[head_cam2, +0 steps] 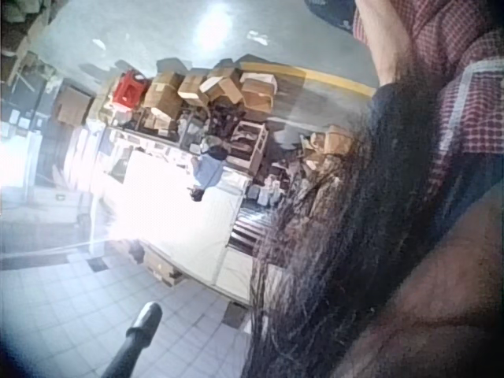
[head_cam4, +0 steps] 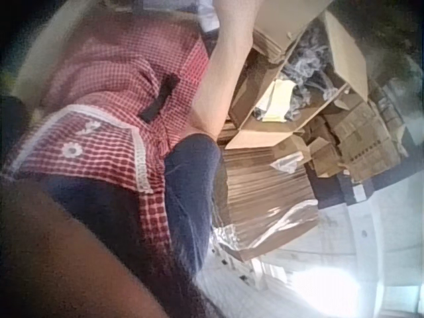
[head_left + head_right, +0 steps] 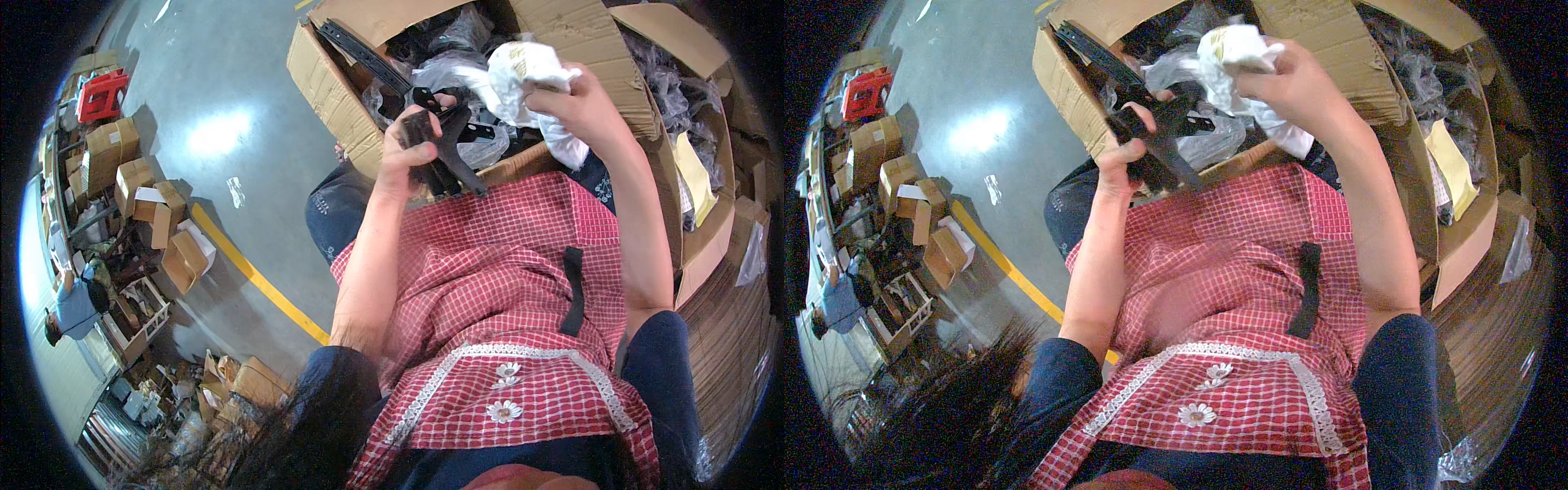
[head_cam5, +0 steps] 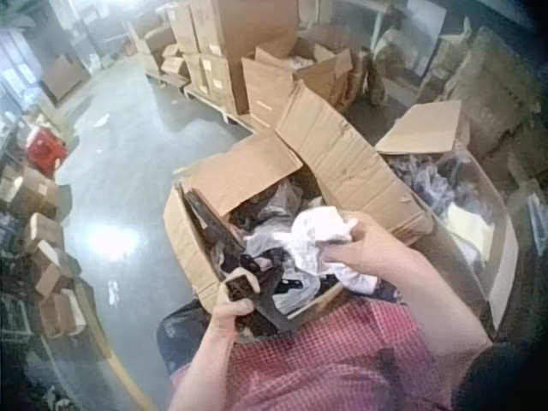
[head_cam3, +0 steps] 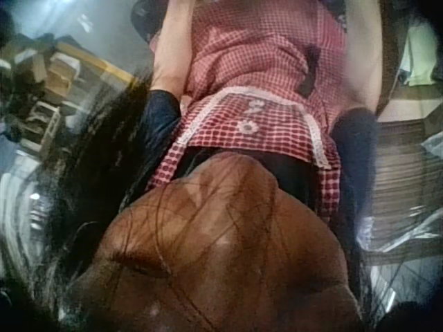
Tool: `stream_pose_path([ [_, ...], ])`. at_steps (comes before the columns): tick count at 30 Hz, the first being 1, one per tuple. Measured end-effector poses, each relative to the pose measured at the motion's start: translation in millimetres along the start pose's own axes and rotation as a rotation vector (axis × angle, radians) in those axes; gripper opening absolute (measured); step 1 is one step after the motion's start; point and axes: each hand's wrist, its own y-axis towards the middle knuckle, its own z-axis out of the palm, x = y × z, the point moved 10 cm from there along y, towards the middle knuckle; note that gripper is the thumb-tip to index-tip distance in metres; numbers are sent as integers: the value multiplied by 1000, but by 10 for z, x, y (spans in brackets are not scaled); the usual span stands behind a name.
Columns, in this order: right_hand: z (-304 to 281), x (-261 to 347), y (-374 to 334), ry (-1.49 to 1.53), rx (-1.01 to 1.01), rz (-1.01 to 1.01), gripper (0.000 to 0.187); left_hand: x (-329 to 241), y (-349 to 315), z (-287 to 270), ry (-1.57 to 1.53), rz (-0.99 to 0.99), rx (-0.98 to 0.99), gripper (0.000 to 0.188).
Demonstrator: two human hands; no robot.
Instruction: The person takes black plastic components out of a large cardboard box, wipes them with a white cloth, and places them into smaller plastic bags.
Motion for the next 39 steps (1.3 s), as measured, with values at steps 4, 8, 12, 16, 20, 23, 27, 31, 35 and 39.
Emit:
stream_pose_path([
  [4,181,406,-270,-156,-68,-201,33,-21,-6,39,-141,-7,59,43],
  [8,823,249,-437,-328,70,-232,22,-52,6,108,-183,27,57,48],
  [12,1041,197,-178,-556,38,-145,25,13,-94,55,-56,-39,-44,50],
  [16,1173,225,-173,-601,-83,-167,27,16,-64,12,-213,52,-9,47],
  [20,1280,64,-191,-300,150,-10,26,-99,-122,-153,-44,171,-55,45],
  [23,1245,140,-269,-260,495,66,22,-94,-182,-227,75,141,-88,65],
  [27,669,49,-174,0,315,88,19,-110,-120,-54,-160,54,-47,47],
  [31,216,159,-75,419,-131,13,22,146,-38,23,-246,-91,-85,47],
  [35,785,-4,-95,-281,-18,-414,49,570,-170,-278,-244,-323,-295,54],
  [39,710,-204,-176,-370,-104,-251,52,291,-163,83,-354,-370,-166,49],
])
